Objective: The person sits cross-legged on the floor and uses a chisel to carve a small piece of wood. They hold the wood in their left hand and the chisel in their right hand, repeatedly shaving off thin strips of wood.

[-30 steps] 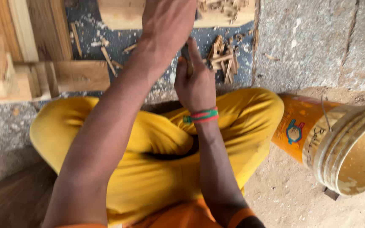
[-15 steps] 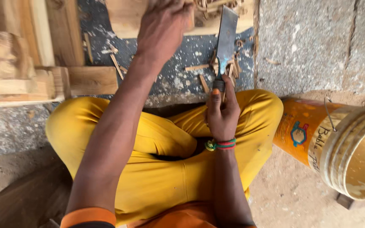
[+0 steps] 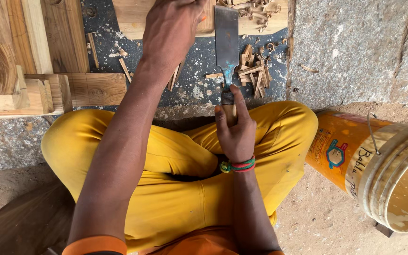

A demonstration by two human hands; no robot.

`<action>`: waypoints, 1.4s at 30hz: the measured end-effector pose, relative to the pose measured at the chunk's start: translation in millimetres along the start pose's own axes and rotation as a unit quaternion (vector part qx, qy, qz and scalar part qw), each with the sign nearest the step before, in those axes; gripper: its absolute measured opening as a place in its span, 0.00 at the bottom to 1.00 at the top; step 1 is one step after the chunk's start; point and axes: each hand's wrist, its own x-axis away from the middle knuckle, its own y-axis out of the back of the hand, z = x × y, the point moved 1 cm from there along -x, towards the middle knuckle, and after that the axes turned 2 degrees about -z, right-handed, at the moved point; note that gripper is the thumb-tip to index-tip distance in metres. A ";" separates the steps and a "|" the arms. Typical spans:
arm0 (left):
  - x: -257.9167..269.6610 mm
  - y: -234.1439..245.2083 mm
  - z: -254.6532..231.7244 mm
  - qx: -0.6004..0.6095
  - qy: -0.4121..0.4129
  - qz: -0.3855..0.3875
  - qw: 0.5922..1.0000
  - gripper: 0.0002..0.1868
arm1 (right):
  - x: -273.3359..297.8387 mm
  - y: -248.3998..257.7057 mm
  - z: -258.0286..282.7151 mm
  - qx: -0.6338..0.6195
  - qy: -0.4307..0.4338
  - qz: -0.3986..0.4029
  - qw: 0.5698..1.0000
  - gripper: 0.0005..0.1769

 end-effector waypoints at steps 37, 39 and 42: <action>10.7 -10.9 -3.4 -0.004 0.017 -0.051 0.999 0.12 | 8.1 9.5 34.1 0.048 -0.041 0.055 0.996 0.26; 10.9 -12.4 -3.7 -0.004 0.017 -0.050 0.999 0.12 | 8.6 9.7 34.9 0.044 -0.036 0.052 0.997 0.26; 10.1 -15.6 -2.5 -0.016 0.013 -0.052 0.998 0.14 | 7.8 9.7 35.3 0.053 -0.043 0.055 0.996 0.26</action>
